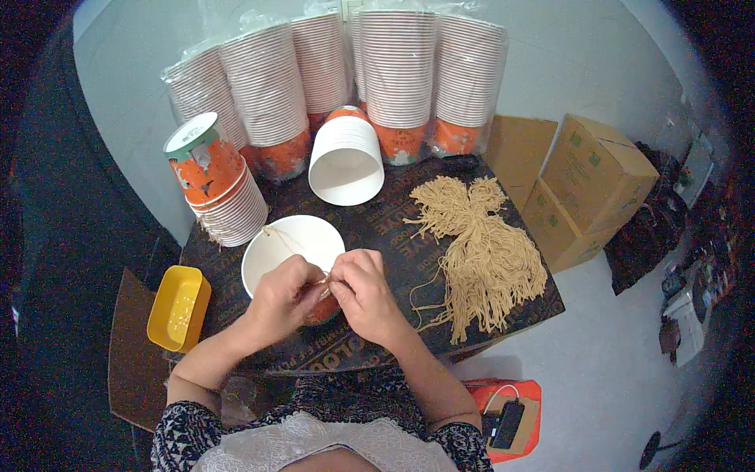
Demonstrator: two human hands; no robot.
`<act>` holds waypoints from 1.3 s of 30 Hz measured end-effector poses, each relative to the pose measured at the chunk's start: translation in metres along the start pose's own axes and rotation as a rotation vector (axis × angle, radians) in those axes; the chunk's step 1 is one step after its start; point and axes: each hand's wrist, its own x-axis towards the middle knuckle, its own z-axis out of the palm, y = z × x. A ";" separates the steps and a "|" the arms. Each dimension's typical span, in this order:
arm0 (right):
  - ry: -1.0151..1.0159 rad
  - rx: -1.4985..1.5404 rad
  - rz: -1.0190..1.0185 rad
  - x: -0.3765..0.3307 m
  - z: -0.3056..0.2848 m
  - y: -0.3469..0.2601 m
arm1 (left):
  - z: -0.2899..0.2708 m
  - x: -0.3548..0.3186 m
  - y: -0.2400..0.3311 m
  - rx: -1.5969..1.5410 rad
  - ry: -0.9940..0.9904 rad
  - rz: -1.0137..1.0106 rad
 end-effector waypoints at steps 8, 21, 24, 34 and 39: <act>0.165 -0.129 -0.096 -0.006 0.008 -0.012 | -0.009 0.008 -0.002 -0.230 -0.129 -0.475; 0.072 -0.138 -0.144 -0.028 0.007 -0.019 | -0.009 0.012 -0.013 -0.088 -0.078 -0.445; 0.127 -0.052 -0.105 -0.025 0.006 -0.025 | -0.014 0.008 -0.003 -0.009 -0.071 -0.315; 0.195 0.232 -0.076 -0.028 0.020 -0.014 | -0.011 -0.003 0.014 -0.137 -0.044 -0.153; 0.194 0.217 -0.109 -0.027 0.017 -0.017 | -0.010 -0.007 0.012 -0.151 -0.048 -0.157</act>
